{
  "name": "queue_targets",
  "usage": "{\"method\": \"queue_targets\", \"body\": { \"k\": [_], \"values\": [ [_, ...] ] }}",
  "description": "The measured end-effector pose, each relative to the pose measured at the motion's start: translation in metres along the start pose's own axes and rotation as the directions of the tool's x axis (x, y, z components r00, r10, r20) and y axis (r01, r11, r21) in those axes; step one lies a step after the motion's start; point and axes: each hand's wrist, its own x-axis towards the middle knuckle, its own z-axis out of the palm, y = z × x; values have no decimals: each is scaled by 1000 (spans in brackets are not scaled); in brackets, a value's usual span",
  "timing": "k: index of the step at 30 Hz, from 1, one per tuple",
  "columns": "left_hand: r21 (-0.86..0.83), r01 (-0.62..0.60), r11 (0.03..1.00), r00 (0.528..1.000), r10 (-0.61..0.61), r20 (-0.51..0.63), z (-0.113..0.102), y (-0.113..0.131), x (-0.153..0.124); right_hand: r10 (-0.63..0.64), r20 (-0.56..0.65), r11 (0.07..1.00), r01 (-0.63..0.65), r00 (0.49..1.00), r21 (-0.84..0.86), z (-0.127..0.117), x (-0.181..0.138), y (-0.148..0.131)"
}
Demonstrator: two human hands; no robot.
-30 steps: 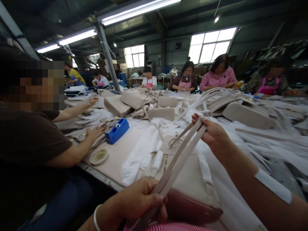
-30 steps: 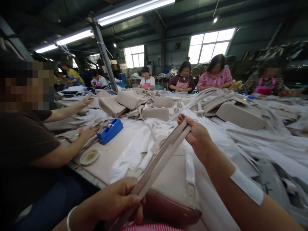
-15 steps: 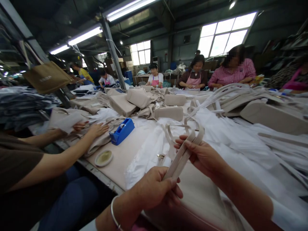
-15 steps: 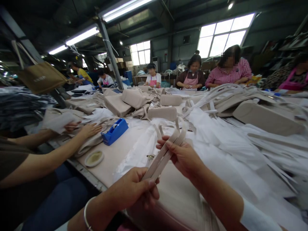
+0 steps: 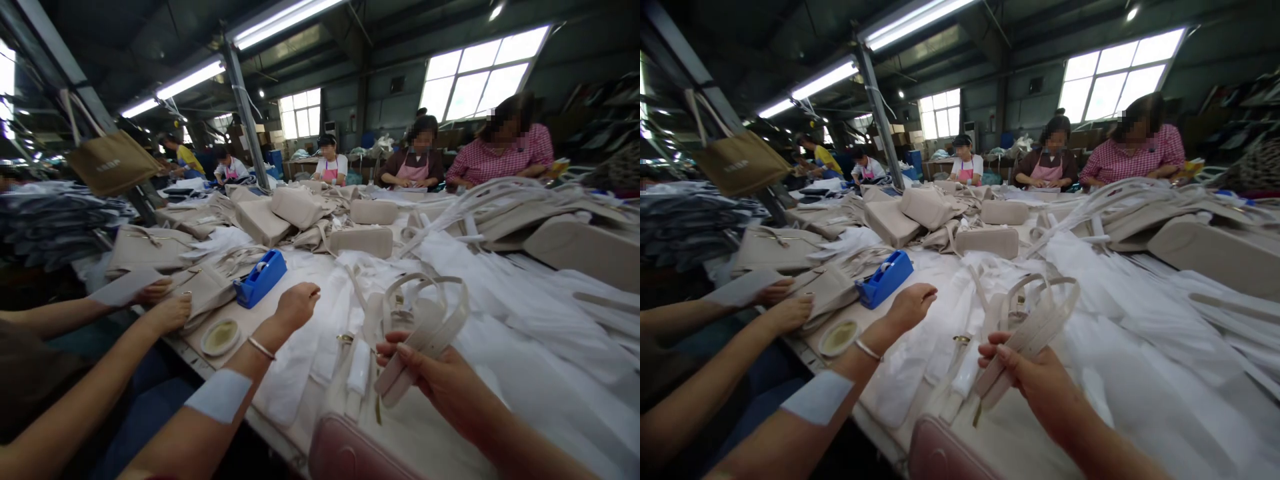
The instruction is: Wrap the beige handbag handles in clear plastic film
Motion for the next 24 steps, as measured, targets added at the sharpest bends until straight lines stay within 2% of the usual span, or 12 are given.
{"method": "queue_targets", "body": {
  "k": [3, 6, 9, 12, 15, 17, 20, 22, 24],
  "values": [
    [143, 49, 988, 999, -50, 4, 22, -46, 66, 48, -53, 999, -49, 997, -24, -5, 2, 10],
    [203, 72, 977, 997, -74, 3, 38, -70, 115, 65, -113, 998, -65, 991, 3, -7, 6, 14],
    [209, 71, 975, 997, -72, -3, 51, -80, 146, 81, -133, 996, -84, 988, -13, -10, 15, 16],
    [169, 65, 983, 997, -59, -41, 59, -85, 158, 89, -160, 995, -96, 983, -37, -10, 24, 17],
    [95, 53, 994, 988, -39, -149, 58, -88, 153, 86, -179, 994, -96, 980, -47, -8, 29, 17],
    [29, 25, 999, 971, -17, -240, 53, -86, 136, 76, -179, 995, -85, 981, -44, -8, 30, 16],
    [-93, -23, 995, 935, -11, -355, 42, -81, 92, 41, -156, 999, -45, 987, -17, -11, 28, 14],
    [-186, -41, 982, 923, -34, -384, 34, -76, 55, 2, -107, 999, -6, 994, -33, -13, 24, 10],
    [-268, -50, 962, 924, -58, -379, 23, -69, 18, -46, -32, 992, 42, 998, -121, -12, 19, 3]
  ]
}}
